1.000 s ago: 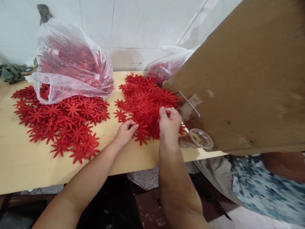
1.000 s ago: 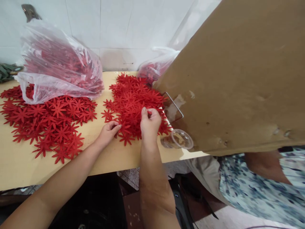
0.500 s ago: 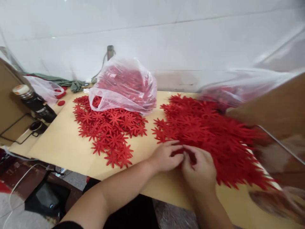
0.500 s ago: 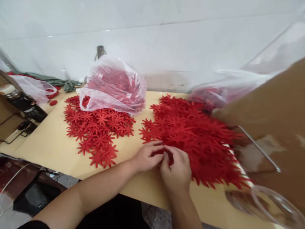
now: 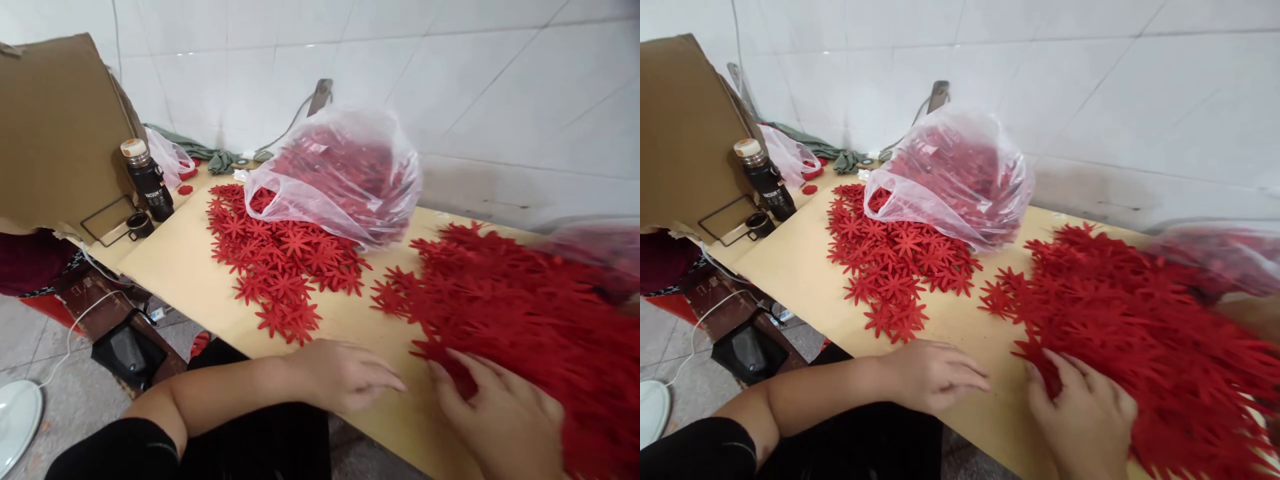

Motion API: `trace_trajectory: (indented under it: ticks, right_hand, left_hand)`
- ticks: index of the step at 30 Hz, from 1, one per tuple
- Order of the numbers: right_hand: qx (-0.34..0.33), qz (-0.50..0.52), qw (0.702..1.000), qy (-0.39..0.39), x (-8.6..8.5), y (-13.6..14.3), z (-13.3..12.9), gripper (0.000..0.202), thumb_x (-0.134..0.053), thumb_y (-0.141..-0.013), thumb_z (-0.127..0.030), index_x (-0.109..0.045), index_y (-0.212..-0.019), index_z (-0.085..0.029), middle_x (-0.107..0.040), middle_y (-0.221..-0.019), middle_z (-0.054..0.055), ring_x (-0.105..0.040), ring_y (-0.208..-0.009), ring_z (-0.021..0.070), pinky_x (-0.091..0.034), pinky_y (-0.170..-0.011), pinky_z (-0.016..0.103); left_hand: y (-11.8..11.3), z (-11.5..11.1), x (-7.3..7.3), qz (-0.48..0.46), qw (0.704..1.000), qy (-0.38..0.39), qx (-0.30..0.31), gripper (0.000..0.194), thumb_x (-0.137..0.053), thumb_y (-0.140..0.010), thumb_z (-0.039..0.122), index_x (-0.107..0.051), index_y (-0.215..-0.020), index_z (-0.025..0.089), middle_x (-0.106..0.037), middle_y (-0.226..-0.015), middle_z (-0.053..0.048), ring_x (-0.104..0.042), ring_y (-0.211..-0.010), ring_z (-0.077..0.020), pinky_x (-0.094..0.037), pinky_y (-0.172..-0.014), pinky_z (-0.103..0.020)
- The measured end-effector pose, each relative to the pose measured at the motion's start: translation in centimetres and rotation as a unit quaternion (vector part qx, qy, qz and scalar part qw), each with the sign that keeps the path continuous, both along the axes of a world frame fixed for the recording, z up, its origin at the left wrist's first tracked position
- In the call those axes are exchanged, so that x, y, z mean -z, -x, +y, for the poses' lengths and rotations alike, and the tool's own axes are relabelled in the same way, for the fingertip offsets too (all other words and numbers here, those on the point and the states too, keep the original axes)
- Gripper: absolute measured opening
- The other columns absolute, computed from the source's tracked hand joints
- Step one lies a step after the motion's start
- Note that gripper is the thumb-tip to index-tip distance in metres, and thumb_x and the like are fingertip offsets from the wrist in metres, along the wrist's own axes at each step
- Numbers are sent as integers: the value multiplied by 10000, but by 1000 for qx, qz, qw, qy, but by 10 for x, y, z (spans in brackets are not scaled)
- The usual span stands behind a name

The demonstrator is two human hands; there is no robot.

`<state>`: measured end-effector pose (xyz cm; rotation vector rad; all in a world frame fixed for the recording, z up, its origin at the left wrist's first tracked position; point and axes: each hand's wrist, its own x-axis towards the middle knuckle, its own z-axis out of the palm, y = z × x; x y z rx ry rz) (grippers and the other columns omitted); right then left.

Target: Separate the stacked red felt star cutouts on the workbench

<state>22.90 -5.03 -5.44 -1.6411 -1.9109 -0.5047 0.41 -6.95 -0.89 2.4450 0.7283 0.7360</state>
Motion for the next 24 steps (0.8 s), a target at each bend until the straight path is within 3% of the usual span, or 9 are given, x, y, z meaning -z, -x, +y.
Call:
trace_trajectory:
  ticks: [2,4,8,10,12,14,17,24]
  right_hand:
    - [-28,25,999,-4,-15,24,-4,329,-387,-768,-446,-596,-880,-219,-636,-851,138,-580,-815,294,-429,-755,455]
    - [-98,61,993,38,-25,54,-7,340,-412,-783,-434,-588,-921,-179,-633,-867,126,-567,-835,266,-439,-771,430]
    - [-191,66,968,150,-26,123,-2,507,-509,-744,-464,-534,-1085,-89,-576,-1026,169,-500,-972,265,-429,-839,408]
    - [-190,64,961,192,-23,149,4,568,-554,-710,-463,-514,-1126,-78,-556,-1055,175,-481,-985,284,-425,-840,423]
    - [-167,69,958,221,-21,165,12,433,-543,-736,-372,-557,-1070,-98,-559,-1032,165,-482,-961,282,-429,-823,422]
    - [-150,89,955,239,-21,170,20,285,-503,-755,-254,-596,-986,-115,-572,-986,148,-494,-926,264,-433,-809,401]
    - [-136,151,947,247,-21,164,29,229,-454,-750,-171,-605,-917,-128,-592,-916,125,-525,-852,227,-440,-776,359]
    - [-46,249,940,229,-28,137,38,130,-442,-751,-262,-514,-683,-178,-527,-624,26,-459,-568,139,-358,-557,266]
  left_hand:
    - [26,-7,3,-74,996,38,-45,309,-351,-804,153,-605,-981,154,-638,-1053,-78,-573,-992,-133,-425,-889,-233]
    - [50,-13,5,-147,980,86,-102,283,-369,-810,161,-611,-956,148,-653,-980,-91,-593,-925,-134,-453,-834,-242]
    - [84,-21,8,-273,909,211,-236,233,-404,-827,203,-613,-913,146,-645,-880,-87,-595,-818,-134,-468,-771,-269]
    - [96,-22,9,-315,877,244,-268,218,-422,-828,226,-607,-914,149,-640,-876,-78,-594,-801,-131,-468,-759,-268]
    - [105,-23,10,-342,859,254,-283,202,-445,-821,235,-605,-910,152,-642,-882,-71,-596,-802,-129,-465,-757,-260]
    - [112,-22,12,-358,848,259,-292,186,-464,-813,235,-608,-902,157,-647,-879,-64,-596,-803,-127,-463,-748,-250]
    - [115,-18,14,-371,835,277,-297,173,-478,-806,237,-608,-894,166,-653,-874,-54,-595,-797,-123,-460,-729,-242]
    - [106,-3,12,-388,810,349,-269,168,-512,-780,241,-597,-907,171,-642,-935,-54,-589,-838,-130,-454,-742,-259]
